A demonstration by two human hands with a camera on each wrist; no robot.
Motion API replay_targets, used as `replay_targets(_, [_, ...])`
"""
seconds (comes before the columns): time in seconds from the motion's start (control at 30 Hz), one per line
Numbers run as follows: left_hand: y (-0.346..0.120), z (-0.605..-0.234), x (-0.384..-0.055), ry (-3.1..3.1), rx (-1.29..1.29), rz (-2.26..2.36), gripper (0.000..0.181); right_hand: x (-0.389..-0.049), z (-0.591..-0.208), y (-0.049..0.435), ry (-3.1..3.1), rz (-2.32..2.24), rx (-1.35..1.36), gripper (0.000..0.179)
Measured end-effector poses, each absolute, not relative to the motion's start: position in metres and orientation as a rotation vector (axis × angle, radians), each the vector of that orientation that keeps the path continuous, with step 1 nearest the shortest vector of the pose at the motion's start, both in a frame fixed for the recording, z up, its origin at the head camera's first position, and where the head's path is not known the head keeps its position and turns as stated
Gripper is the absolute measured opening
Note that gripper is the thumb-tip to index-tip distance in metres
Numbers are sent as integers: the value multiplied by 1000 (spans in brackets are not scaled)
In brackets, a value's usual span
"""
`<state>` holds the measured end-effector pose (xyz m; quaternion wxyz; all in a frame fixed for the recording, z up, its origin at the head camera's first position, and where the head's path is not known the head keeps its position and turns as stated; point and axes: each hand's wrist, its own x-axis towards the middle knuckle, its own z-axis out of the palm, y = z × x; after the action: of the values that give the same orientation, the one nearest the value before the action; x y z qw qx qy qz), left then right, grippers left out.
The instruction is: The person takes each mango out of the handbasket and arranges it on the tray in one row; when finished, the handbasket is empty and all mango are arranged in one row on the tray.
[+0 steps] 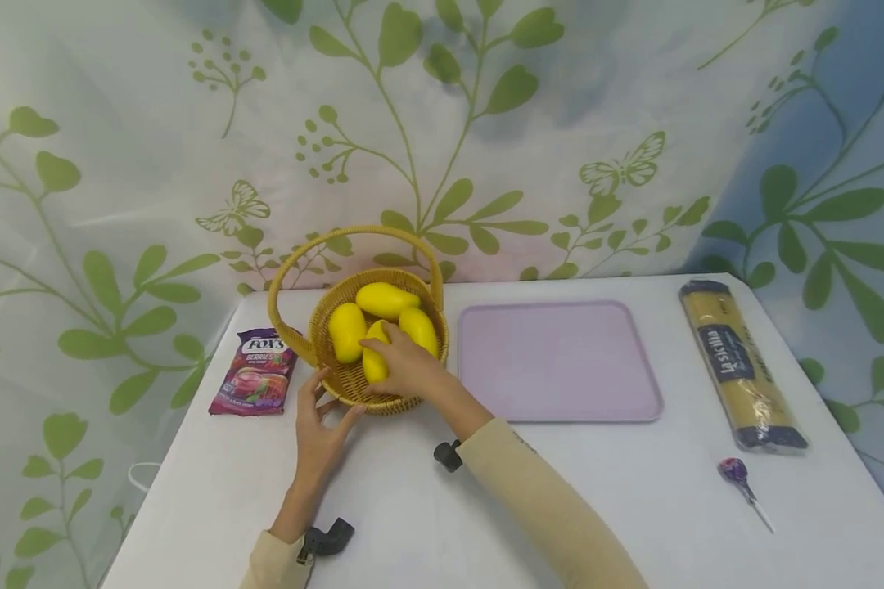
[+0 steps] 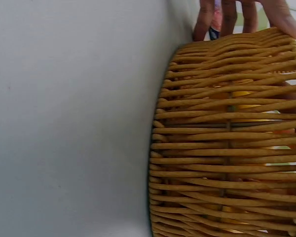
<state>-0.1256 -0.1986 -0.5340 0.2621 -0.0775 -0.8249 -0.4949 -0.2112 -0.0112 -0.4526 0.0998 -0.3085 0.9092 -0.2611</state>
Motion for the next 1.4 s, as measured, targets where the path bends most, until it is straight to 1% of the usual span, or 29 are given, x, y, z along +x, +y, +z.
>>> replay_targets(0.23, [-200,-534,-125,-2232,-194,-1402,83,-211,-456,-14,2729,-749,-892,72])
replay_targets(0.57, [-200,-533,-124,-2228,-195,-1393,82,-211,-456,-17,2728,-793,-818,68])
replay_targets(1.0, [-201,-535,-122,-2229,-197,-1402,84,-209,-460,-17,2731,-814,-810,65])
replay_targets(1.4, [-199,-536,-124,-2245,-183,-1409,82,-205,-456,-11,2741,-858,-831,63])
